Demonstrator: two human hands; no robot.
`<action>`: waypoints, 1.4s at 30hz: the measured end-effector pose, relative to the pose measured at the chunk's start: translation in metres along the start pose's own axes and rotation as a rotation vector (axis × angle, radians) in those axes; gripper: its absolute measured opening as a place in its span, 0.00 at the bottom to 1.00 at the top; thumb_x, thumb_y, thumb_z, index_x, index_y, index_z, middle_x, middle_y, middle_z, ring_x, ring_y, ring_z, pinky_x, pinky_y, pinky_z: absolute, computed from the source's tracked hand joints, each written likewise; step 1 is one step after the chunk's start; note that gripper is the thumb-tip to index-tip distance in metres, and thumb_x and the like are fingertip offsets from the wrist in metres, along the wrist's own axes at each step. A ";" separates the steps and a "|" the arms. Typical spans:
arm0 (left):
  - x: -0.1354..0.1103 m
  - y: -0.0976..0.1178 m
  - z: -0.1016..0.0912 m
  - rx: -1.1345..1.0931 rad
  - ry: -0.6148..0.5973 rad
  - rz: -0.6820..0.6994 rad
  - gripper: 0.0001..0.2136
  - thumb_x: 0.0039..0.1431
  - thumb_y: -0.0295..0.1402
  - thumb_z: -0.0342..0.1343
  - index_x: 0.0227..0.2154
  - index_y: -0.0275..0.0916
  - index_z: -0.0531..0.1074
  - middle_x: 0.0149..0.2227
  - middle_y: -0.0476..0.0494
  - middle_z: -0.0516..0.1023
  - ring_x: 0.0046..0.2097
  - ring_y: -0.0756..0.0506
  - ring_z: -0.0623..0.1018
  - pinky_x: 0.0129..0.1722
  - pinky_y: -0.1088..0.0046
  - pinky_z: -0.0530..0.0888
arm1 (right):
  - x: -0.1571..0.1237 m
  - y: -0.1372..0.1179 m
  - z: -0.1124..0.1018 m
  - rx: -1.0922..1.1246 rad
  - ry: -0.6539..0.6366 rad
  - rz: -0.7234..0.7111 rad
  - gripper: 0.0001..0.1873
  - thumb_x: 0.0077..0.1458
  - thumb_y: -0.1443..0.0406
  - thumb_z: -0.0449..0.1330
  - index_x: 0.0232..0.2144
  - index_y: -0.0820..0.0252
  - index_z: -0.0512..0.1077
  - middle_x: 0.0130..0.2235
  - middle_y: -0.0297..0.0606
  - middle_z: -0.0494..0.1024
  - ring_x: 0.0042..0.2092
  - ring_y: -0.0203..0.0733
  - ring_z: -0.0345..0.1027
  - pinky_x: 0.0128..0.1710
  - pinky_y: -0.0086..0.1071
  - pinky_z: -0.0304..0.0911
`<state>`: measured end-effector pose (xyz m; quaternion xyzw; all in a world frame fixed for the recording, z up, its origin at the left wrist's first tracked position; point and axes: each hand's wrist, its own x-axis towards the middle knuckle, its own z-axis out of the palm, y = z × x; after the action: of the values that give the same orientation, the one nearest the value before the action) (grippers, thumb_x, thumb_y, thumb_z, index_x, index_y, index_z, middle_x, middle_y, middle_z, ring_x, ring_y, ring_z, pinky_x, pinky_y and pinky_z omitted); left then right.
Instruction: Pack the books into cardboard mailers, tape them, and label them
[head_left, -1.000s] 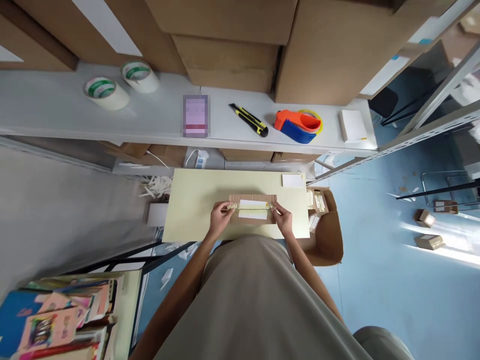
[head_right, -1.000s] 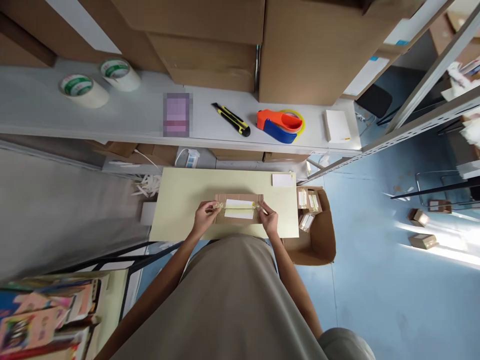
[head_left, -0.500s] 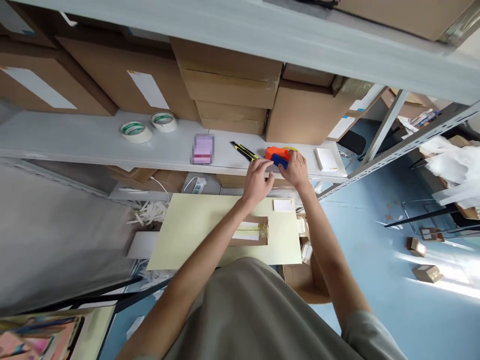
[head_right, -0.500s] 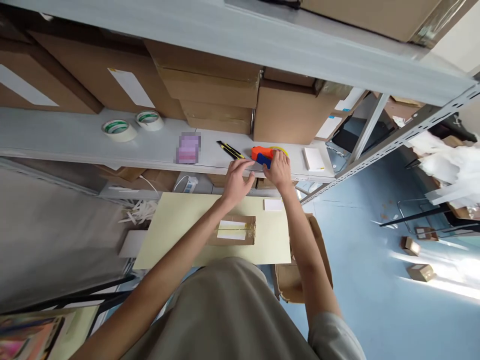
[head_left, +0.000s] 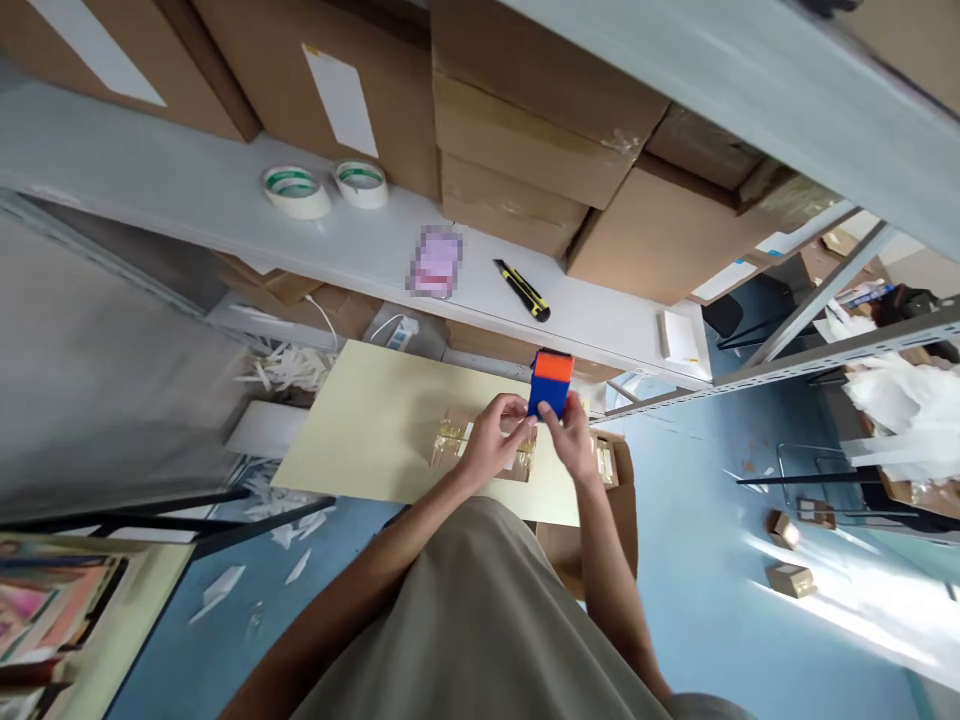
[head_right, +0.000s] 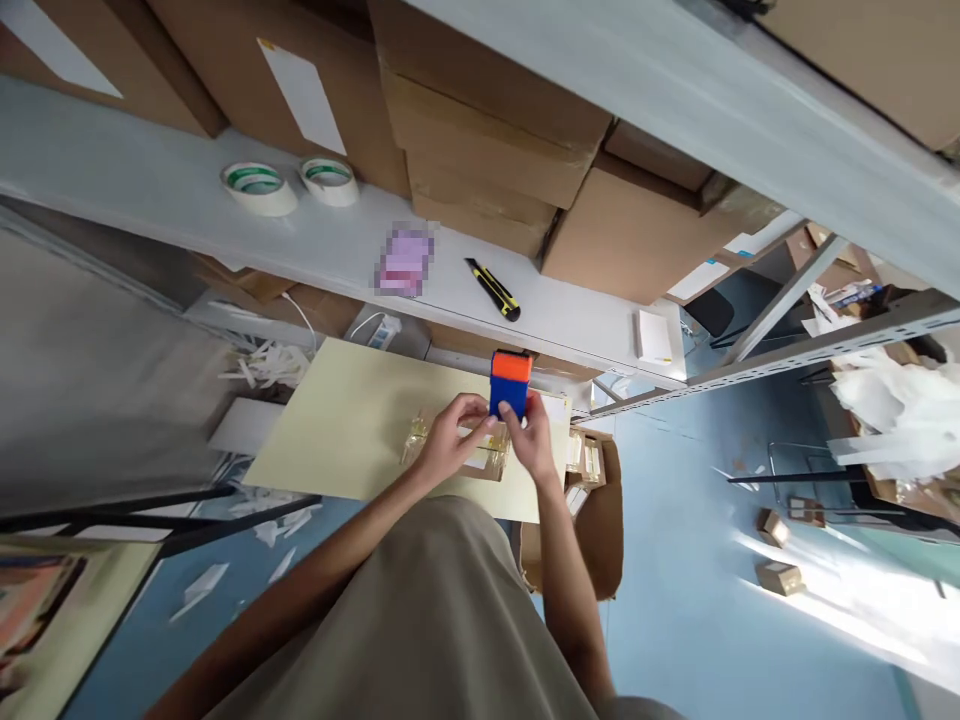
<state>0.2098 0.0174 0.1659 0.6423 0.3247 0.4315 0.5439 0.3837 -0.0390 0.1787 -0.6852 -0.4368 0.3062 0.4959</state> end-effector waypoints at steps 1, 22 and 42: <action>-0.011 -0.003 -0.007 -0.001 0.013 -0.020 0.10 0.72 0.42 0.64 0.46 0.43 0.74 0.44 0.43 0.85 0.44 0.44 0.87 0.48 0.66 0.84 | -0.016 0.000 0.013 0.110 -0.036 0.039 0.29 0.66 0.38 0.66 0.49 0.55 0.71 0.44 0.42 0.84 0.45 0.48 0.78 0.50 0.43 0.76; -0.022 -0.021 -0.158 -0.299 -0.204 -0.555 0.28 0.54 0.63 0.73 0.39 0.41 0.89 0.42 0.39 0.89 0.47 0.36 0.86 0.45 0.64 0.80 | -0.078 -0.028 0.068 -0.287 -0.599 0.223 0.24 0.69 0.41 0.64 0.49 0.51 0.67 0.45 0.39 0.80 0.42 0.48 0.73 0.43 0.41 0.72; -0.075 -0.114 -0.140 -0.391 0.322 -0.806 0.17 0.52 0.51 0.72 0.33 0.41 0.85 0.35 0.43 0.88 0.39 0.42 0.84 0.37 0.68 0.78 | -0.016 -0.091 0.073 -0.849 -0.890 0.545 0.28 0.64 0.39 0.67 0.43 0.57 0.77 0.43 0.45 0.86 0.43 0.54 0.80 0.40 0.39 0.70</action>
<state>0.0572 0.0323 0.0442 0.2755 0.5410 0.3331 0.7215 0.2881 -0.0118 0.2417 -0.7149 -0.4936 0.4752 -0.1390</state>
